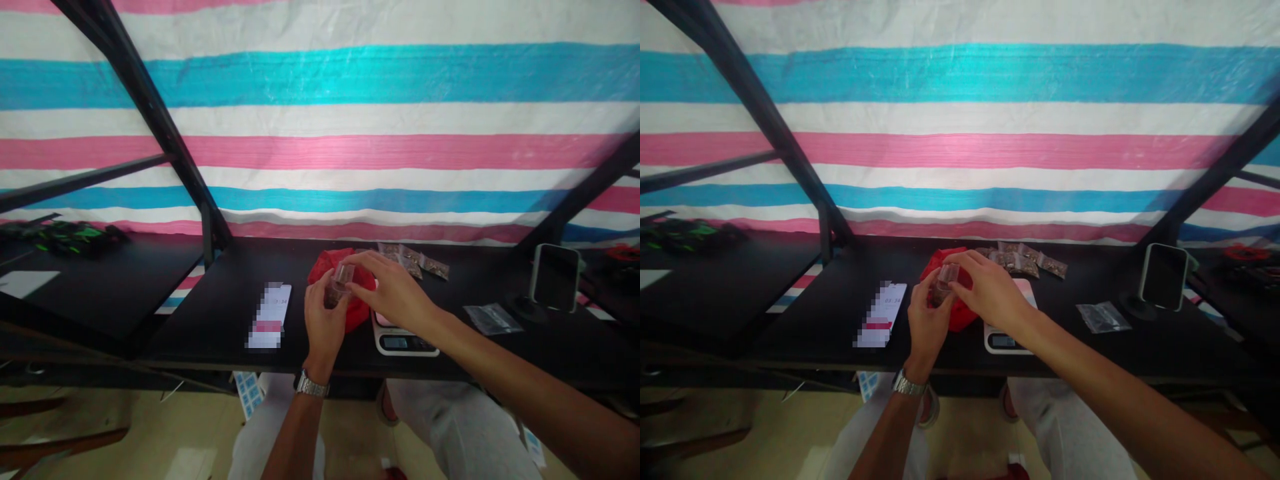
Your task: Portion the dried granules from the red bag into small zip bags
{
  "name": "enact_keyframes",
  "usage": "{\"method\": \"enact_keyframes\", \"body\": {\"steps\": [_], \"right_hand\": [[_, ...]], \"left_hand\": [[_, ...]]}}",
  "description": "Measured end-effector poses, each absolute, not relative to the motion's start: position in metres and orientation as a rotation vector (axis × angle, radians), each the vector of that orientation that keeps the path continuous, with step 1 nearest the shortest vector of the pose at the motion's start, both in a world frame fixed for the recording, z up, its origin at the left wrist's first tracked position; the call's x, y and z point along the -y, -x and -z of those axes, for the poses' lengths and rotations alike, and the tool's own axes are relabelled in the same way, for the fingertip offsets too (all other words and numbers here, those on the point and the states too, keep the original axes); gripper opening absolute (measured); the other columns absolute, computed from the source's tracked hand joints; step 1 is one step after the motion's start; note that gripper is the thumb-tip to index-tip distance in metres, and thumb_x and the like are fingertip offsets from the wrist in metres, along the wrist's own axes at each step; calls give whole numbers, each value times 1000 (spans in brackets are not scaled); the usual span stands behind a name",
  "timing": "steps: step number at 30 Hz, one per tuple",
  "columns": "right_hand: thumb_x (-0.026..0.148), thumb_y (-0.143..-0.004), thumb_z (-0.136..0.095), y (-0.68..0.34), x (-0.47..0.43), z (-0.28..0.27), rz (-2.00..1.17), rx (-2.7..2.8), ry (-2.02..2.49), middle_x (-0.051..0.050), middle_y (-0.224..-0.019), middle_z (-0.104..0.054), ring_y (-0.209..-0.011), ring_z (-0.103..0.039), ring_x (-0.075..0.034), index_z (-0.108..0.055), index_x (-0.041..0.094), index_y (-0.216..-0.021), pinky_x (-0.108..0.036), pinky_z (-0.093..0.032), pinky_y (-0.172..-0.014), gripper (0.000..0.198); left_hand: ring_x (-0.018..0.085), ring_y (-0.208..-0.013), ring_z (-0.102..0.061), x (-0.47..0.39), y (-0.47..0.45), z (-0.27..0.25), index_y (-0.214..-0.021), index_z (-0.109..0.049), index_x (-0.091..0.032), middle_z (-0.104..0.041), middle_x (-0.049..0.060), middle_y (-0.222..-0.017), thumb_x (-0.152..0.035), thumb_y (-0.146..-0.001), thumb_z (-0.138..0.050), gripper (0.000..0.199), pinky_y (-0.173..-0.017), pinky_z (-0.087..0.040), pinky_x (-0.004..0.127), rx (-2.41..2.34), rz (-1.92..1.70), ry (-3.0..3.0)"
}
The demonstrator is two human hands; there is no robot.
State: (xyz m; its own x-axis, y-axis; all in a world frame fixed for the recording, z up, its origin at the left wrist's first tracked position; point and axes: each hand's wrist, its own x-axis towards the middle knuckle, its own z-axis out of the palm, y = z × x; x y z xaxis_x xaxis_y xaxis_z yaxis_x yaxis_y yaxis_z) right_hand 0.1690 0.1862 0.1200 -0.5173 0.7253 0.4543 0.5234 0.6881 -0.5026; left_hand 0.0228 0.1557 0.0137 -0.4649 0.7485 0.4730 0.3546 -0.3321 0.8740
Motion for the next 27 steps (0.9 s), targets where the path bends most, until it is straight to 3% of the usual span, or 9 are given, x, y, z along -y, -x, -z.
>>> {"method": "enact_keyframes", "body": {"steps": [7,12,14,19,23,27], "right_hand": [[24,-95,-72,-172,-185,-118,-289,2103,998,-8,-127,-76,-113,-73,-27,-69,27,-133,-42,-56,-104,39],[26,-97,-71,-173,-200,-104,-295,2238,1258,-8,-107,-80,-104,-72,-27,-75,22,-102,-40,-52,-99,7],[25,-98,-71,-166,-206,-93,-354,2353,1345,-8,-103,-80,-102,-72,-26,-75,21,-97,-37,-51,-95,6],[15,-98,-67,-135,-218,-70,-353,2488,1423,-11,-121,-75,-108,-71,-23,-72,19,-112,-30,-50,-89,16],[17,-101,-63,-125,-224,-73,-340,2472,1291,-12,-132,-72,-117,-70,-25,-72,19,-116,-33,-52,-97,18],[20,-103,-56,-144,-204,-92,-390,2134,1051,-10,-125,-73,-118,-69,-24,-73,22,-111,-38,-52,-106,19]], "left_hand": [[24,-104,-70,-159,-26,-17,-129,-74,-26,-75,7,-112,-27,-82,-83,48,-95,-57,39,-1584,-1902,-1394],[25,-107,-71,-155,-17,-16,-133,-72,-24,-76,9,-116,-38,-87,-81,49,-97,-58,40,-1561,-1922,-1355],[26,-111,-71,-151,-8,-15,-136,-70,-23,-76,11,-122,-44,-90,-78,51,-99,-57,41,-1557,-1931,-1334],[26,-114,-71,-142,17,-11,-137,-70,-23,-75,12,-125,-51,-90,-78,55,-104,-55,41,-1623,-1945,-1316],[25,-111,-72,-139,29,-11,-140,-68,-23,-75,11,-122,-51,-90,-79,59,-102,-56,40,-1654,-1980,-1312],[26,-109,-71,-136,24,-15,-138,-69,-24,-75,10,-119,-48,-91,-79,54,-98,-57,40,-1672,-2003,-1437]]}}
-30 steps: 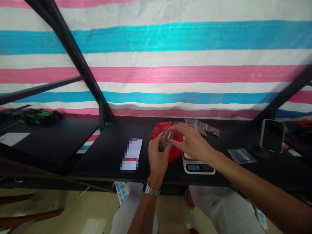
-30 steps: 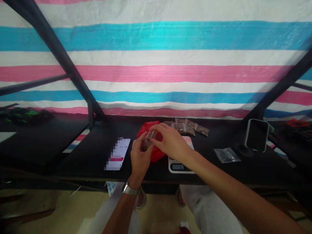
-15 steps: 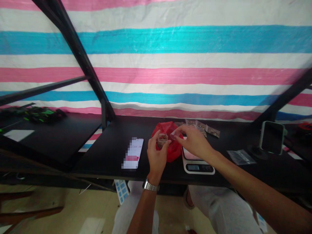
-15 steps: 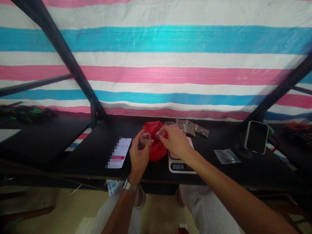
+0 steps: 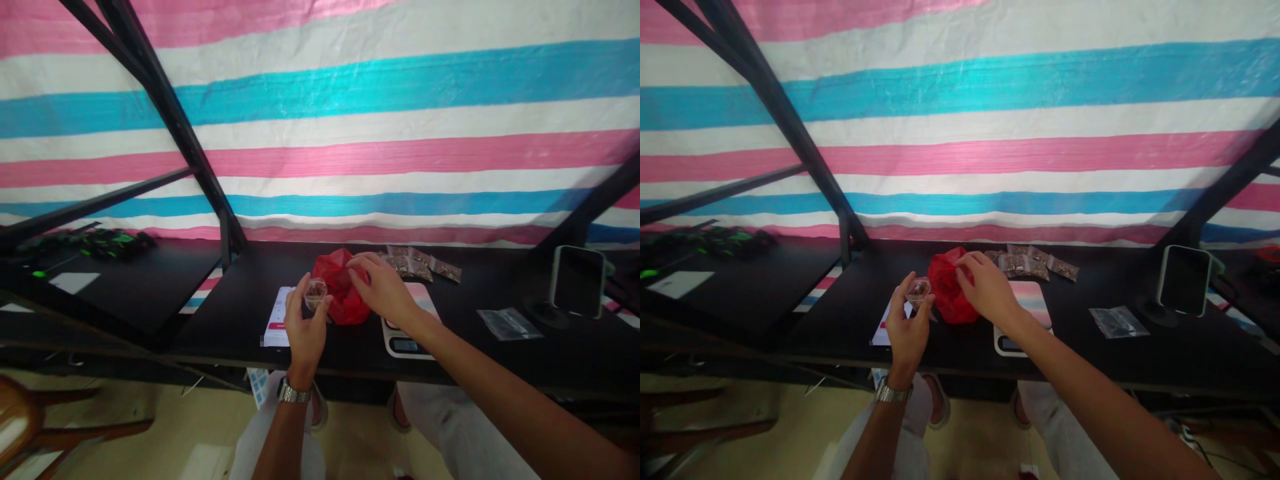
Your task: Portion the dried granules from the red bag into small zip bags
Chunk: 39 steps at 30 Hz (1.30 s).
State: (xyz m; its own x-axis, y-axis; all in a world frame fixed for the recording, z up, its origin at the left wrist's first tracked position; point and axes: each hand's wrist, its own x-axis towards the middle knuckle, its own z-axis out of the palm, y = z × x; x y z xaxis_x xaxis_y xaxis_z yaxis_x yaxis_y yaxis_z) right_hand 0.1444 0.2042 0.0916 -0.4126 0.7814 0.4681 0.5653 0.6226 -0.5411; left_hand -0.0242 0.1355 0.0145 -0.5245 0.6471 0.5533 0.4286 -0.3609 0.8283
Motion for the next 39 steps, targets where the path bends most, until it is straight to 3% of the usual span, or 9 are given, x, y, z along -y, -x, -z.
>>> {"method": "enact_keyframes", "body": {"steps": [4,7,13,23,25,29,32,36,39], "right_hand": [[33,-97,-68,-172,-157,-95,-738,1951,971,-5,-111,-77,-92,-72,-20,-71,26,-116,-35,-59,-88,20],[33,-91,-75,-182,-126,-80,-857,1845,1080,-3,-100,-77,-87,-71,-20,-71,25,-108,-33,-58,-78,19],[32,-94,-72,-193,-119,-61,-667,1655,1162,-3,-89,-75,-73,-65,-18,-75,25,-95,-32,-55,-70,8],[40,-100,-64,-240,-149,-71,-653,1674,1147,-3,-85,-74,-75,-70,-20,-71,26,-88,-30,-58,-71,20],[42,-99,-64,-252,-157,-69,-636,1558,1153,-2,-79,-72,-73,-70,-20,-67,26,-85,-30,-58,-70,22],[45,-97,-65,-268,-177,-58,-606,1496,1201,0,-72,-68,-69,-68,-19,-63,25,-82,-28,-55,-68,25],[47,-97,-64,-273,-186,-44,-604,1552,1294,-2,-76,-70,-75,-67,-20,-65,23,-82,-30,-53,-72,28],[44,-100,-59,-278,-189,-25,-487,1574,1409,-1,-77,-67,-74,-61,-20,-67,23,-83,-33,-48,-73,28],[37,-98,-59,-280,-192,-15,-263,1607,1432,-4,-85,-69,-85,-62,-24,-66,24,-82,-37,-47,-84,22]], "left_hand": [[24,-103,-71,-131,1,-15,-138,-69,-25,-76,9,-113,-40,-93,-77,47,-92,-59,39,-1613,-1997,-1690],[23,-98,-71,-127,-21,-12,-140,-68,-27,-77,8,-113,-34,-96,-75,45,-85,-59,36,-1508,-2013,-1891],[24,-100,-70,-128,-54,-7,-143,-65,-25,-78,10,-116,-30,-98,-73,46,-86,-59,37,-1481,-2013,-2026],[30,-124,-67,-145,-60,-15,-155,-57,-27,-75,13,-136,-20,-99,-60,56,-108,-53,48,-1309,-1779,-2229],[26,-111,-71,-151,-58,-13,-149,-63,-26,-80,11,-120,-17,-101,-57,49,-102,-53,43,-1384,-1791,-2292],[17,-70,-67,-160,-53,-6,-140,-70,-22,-80,6,-89,-15,-105,-51,41,-74,-49,34,-1566,-1777,-2268],[16,-59,-64,-162,-46,-6,-135,-73,-23,-79,3,-79,-12,-103,-51,41,-66,-47,31,-1605,-1627,-2302],[23,-80,-71,-164,-35,-6,-123,-76,-27,-78,5,-90,-17,-96,-62,32,-76,-54,34,-1648,-1390,-2370],[27,-95,-68,-166,-29,-1,-123,-75,-27,-75,7,-102,-15,-95,-62,33,-88,-56,39,-1667,-1272,-2400]]}}
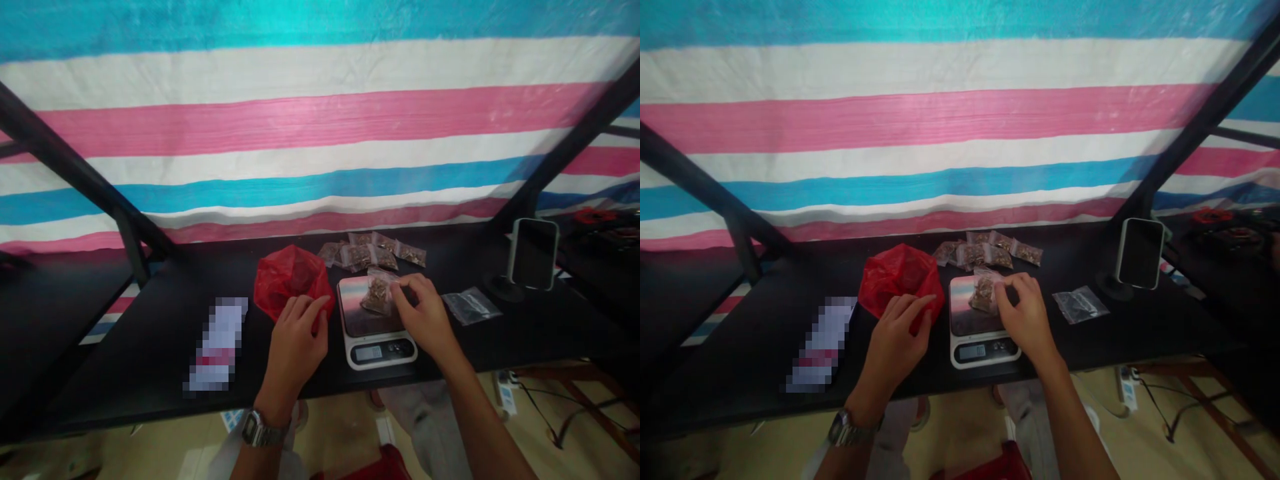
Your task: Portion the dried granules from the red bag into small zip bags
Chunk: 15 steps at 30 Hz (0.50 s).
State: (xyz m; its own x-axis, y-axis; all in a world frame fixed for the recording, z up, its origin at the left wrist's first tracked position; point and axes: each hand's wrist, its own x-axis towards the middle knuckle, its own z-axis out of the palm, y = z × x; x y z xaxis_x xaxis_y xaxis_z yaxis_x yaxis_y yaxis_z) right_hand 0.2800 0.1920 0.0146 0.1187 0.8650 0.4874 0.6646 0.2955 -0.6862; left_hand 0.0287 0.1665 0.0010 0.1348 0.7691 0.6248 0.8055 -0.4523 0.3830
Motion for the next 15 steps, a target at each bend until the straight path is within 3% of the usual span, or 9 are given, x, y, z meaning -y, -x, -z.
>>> {"method": "enact_keyframes", "body": {"steps": [8,15], "right_hand": [[25,-93,-62,-275,-198,1,-172,1662,1523,-4,-82,-61,-85,-57,-24,-62,25,-73,-37,-43,-82,20],[37,-98,-63,-281,-198,3,-65,1520,1492,-3,-78,-60,-82,-56,-23,-60,25,-71,-37,-42,-81,30]], "left_hand": [[29,-106,-61,-174,-26,11,-123,-75,-19,-68,13,-115,-10,-100,-52,34,-96,-57,46,1733,1154,2297],[31,-101,-59,-181,-29,18,-123,-77,-13,-67,17,-114,-12,-100,-54,33,-93,-55,49,1846,1155,2084]]}}
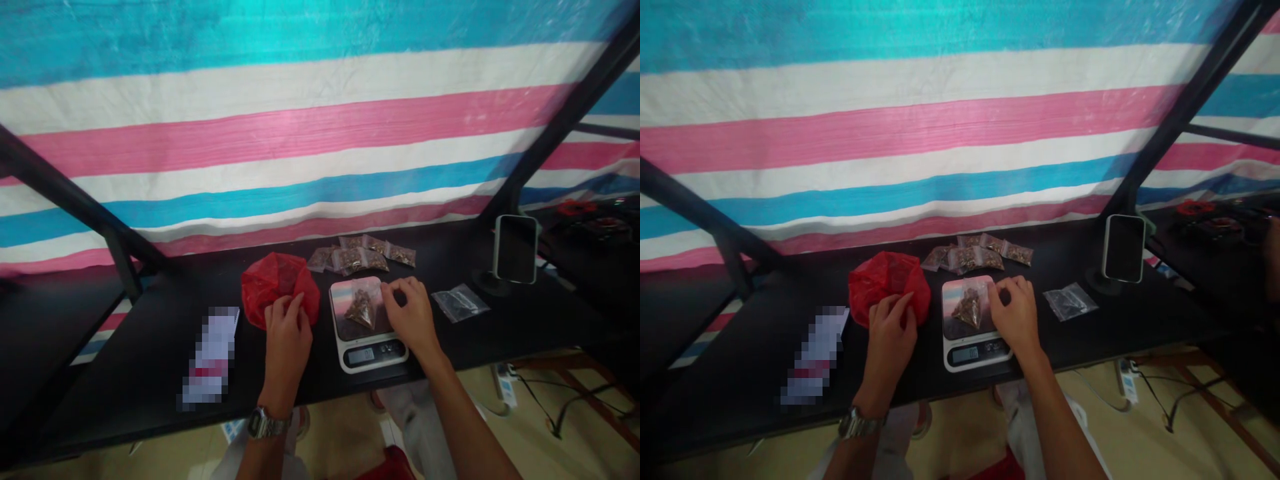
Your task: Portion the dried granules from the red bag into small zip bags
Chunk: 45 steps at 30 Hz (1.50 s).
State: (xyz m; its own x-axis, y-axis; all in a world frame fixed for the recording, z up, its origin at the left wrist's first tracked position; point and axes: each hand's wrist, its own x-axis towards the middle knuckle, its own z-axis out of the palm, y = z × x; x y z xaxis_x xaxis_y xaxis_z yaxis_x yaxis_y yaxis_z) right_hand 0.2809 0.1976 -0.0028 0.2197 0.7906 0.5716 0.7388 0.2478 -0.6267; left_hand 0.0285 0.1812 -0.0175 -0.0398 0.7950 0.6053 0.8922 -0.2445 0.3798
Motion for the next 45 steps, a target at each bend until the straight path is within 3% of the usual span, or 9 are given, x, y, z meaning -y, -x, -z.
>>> {"method": "enact_keyframes", "body": {"steps": [7,17,21,26,31,41,45], "right_hand": [[45,-98,-57,-301,-203,5,-147,1112,1497,1,-69,-54,-71,-51,-20,-55,25,-68,-36,-39,-74,36],[57,-94,-61,-296,-202,6,-377,986,1477,5,-62,-46,-63,-46,-17,-53,24,-66,-33,-36,-65,44],[52,-95,-59,-294,-204,9,-341,1063,1480,2,-67,-52,-68,-51,-19,-56,24,-67,-34,-39,-70,39],[49,-97,-57,-291,-205,9,-222,1267,1578,-5,-78,-63,-79,-57,-24,-73,23,-78,-39,-43,-80,36],[48,-99,-57,-282,-204,7,-158,1363,1620,-7,-84,-64,-84,-58,-25,-81,24,-89,-40,-43,-84,36],[50,-92,-69,-275,-210,13,-236,1331,1589,-7,-83,-64,-87,-57,-27,-81,24,-83,-42,-43,-86,30],[49,-93,-67,-274,-209,3,-368,1313,1447,-6,-84,-67,-88,-60,-26,-79,24,-82,-41,-46,-86,30]], "left_hand": [[33,-109,-56,-182,-36,9,-125,-77,-15,-66,17,-117,-11,-98,-58,33,-99,-49,51,1774,1238,1911],[26,-107,-59,-177,-49,-1,-101,-78,-20,-65,11,-110,-1,-95,-59,27,-98,-46,46,1545,1373,1865],[26,-104,-59,-177,-51,-3,-96,-78,-19,-66,11,-106,0,-95,-60,26,-95,-47,44,1524,1400,1857],[24,-103,-59,-177,-51,-3,-94,-77,-20,-66,9,-104,0,-95,-62,25,-93,-48,42,1502,1422,1863],[24,-101,-59,-177,-46,-2,-92,-77,-19,-67,9,-102,0,-95,-61,25,-90,-49,41,1497,1426,1857],[22,-94,-61,-168,-51,-6,-88,-75,-22,-69,7,-95,-2,-95,-62,25,-87,-51,40,1469,1511,1902],[22,-98,-64,-162,-62,-10,-101,-75,-22,-71,8,-102,-5,-96,-64,21,-91,-51,41,1448,1536,1973]]}}
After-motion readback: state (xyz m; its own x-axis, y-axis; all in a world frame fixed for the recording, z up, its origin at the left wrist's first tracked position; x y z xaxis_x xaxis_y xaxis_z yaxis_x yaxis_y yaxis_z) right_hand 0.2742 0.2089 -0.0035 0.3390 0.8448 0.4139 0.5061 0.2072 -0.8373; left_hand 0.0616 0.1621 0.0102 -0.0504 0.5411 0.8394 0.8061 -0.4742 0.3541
